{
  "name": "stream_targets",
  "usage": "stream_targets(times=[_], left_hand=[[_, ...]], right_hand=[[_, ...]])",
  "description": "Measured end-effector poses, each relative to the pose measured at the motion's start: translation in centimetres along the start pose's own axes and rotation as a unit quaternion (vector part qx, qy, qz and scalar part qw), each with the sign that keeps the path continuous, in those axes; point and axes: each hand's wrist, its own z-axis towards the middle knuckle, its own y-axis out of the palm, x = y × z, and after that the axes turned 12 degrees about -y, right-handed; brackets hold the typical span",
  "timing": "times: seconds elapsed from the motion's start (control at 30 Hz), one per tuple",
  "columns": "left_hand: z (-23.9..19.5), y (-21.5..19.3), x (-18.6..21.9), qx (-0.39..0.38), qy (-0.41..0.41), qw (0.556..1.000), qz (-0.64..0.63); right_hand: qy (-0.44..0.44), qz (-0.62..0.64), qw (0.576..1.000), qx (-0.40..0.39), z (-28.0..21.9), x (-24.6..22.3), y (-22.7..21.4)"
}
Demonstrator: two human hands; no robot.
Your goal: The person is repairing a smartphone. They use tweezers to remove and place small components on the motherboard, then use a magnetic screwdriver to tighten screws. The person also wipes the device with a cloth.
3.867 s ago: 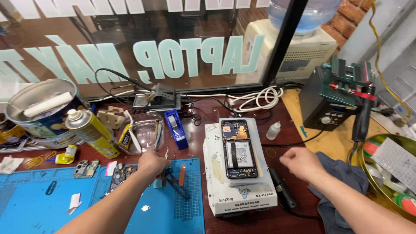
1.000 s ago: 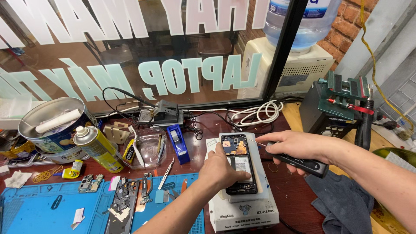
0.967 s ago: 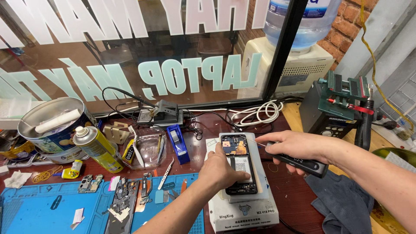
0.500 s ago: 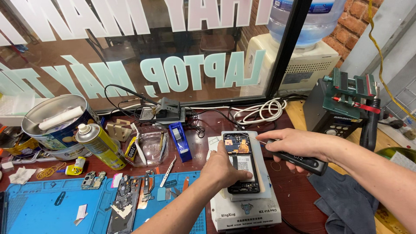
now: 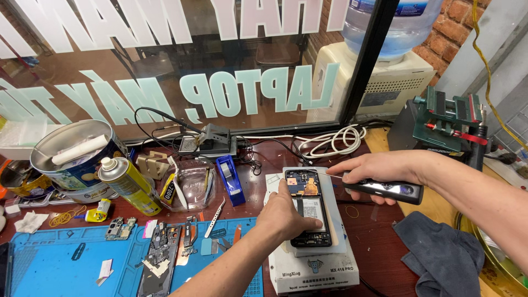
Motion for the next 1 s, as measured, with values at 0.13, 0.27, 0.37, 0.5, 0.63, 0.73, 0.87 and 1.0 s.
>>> stream_targets(times=[0.13, 0.27, 0.37, 0.5, 0.63, 0.73, 0.87, 1.0], left_hand=[[0.0, 0.0, 0.0, 0.0, 0.002, 1.0, 0.0], [0.0, 0.0, 0.1, -0.006, -0.004, 1.0, 0.007], [-0.1, -0.2, 0.1, -0.008, 0.009, 1.0, -0.008], [-0.2, -0.1, 0.2, -0.005, 0.008, 1.0, -0.013], [-0.3, -0.3, 0.1, -0.007, 0.009, 1.0, -0.016], [-0.3, -0.1, 0.2, -0.008, 0.011, 1.0, -0.024], [-0.1, -0.1, 0.3, -0.014, 0.0, 1.0, -0.01], [-0.1, 0.0, -0.1, -0.002, 0.021, 0.999, -0.026]], right_hand=[[-0.011, 0.01, 1.0, -0.016, 0.3, 0.2, -0.4], [-0.024, 0.021, 0.998, -0.047, 0.7, 0.3, -1.0], [-0.02, 0.029, 0.998, -0.044, 0.9, 0.5, -1.2], [-0.038, 0.047, 0.997, -0.045, 1.1, 1.2, -1.2], [-0.043, 0.058, 0.997, -0.035, 1.6, 1.5, -0.8], [-0.045, 0.071, 0.996, -0.028, 1.9, 1.8, -0.5], [-0.04, 0.082, 0.996, -0.025, 1.9, 1.8, 0.0], [-0.038, 0.081, 0.996, -0.018, 1.7, 1.9, 0.3]])
